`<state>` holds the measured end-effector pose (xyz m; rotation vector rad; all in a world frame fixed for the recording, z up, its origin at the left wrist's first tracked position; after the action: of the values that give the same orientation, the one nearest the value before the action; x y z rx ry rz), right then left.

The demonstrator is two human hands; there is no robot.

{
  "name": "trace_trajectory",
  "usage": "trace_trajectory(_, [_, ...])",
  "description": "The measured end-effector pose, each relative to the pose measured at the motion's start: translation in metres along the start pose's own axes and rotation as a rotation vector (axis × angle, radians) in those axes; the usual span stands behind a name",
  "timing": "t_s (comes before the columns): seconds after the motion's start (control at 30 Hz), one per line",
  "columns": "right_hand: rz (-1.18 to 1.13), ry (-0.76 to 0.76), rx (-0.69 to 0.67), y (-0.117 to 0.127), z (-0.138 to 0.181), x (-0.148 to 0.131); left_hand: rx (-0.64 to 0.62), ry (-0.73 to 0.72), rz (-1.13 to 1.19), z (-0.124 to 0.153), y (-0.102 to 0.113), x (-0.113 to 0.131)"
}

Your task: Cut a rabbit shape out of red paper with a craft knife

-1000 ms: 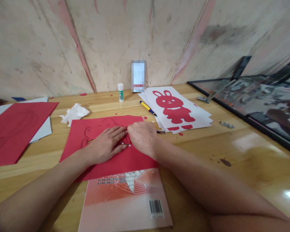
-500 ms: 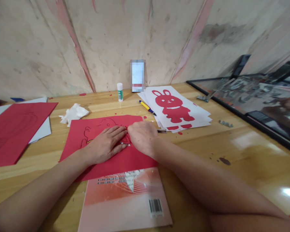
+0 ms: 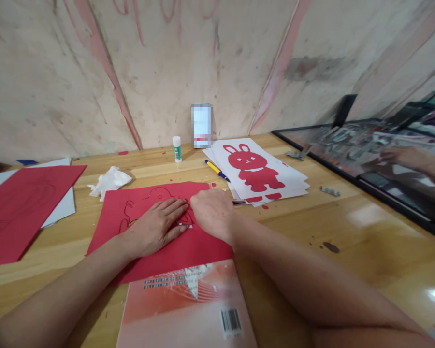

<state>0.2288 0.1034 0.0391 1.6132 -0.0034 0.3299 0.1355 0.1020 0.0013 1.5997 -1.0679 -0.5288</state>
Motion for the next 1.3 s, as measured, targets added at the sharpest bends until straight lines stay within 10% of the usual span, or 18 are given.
trace_trajectory(0.23, [-0.184, -0.069, 0.293, 0.013, -0.014, 0.016, 0.080, -0.013, 0.004, 0.005, 0.005, -0.002])
trace_trajectory(0.5, [-0.300, -0.087, 0.318, -0.012, -0.023, 0.016, 0.034, -0.077, -0.041, 0.006, 0.036, 0.007])
trace_trajectory(0.73, [-0.323, -0.057, 0.367, -0.013, -0.023, 0.011, 0.028, 0.004, -0.132, 0.038, 0.021, -0.002])
trace_trajectory(1.3, [-0.166, 0.040, 0.138, -0.001, -0.026, -0.020, 0.036, 0.003, -0.062, 0.020, 0.010, -0.013])
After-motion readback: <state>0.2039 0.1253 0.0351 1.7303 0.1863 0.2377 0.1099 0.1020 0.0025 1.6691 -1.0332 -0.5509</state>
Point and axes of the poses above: each hand's wrist, its own z-axis away from the middle knuckle, its own y-axis out of the back of the hand, x = y × z, the point moved 8 cm from there along -z, towards the middle knuckle, and after that the axes turned 11 degrees about x, right-handed, at the moved point
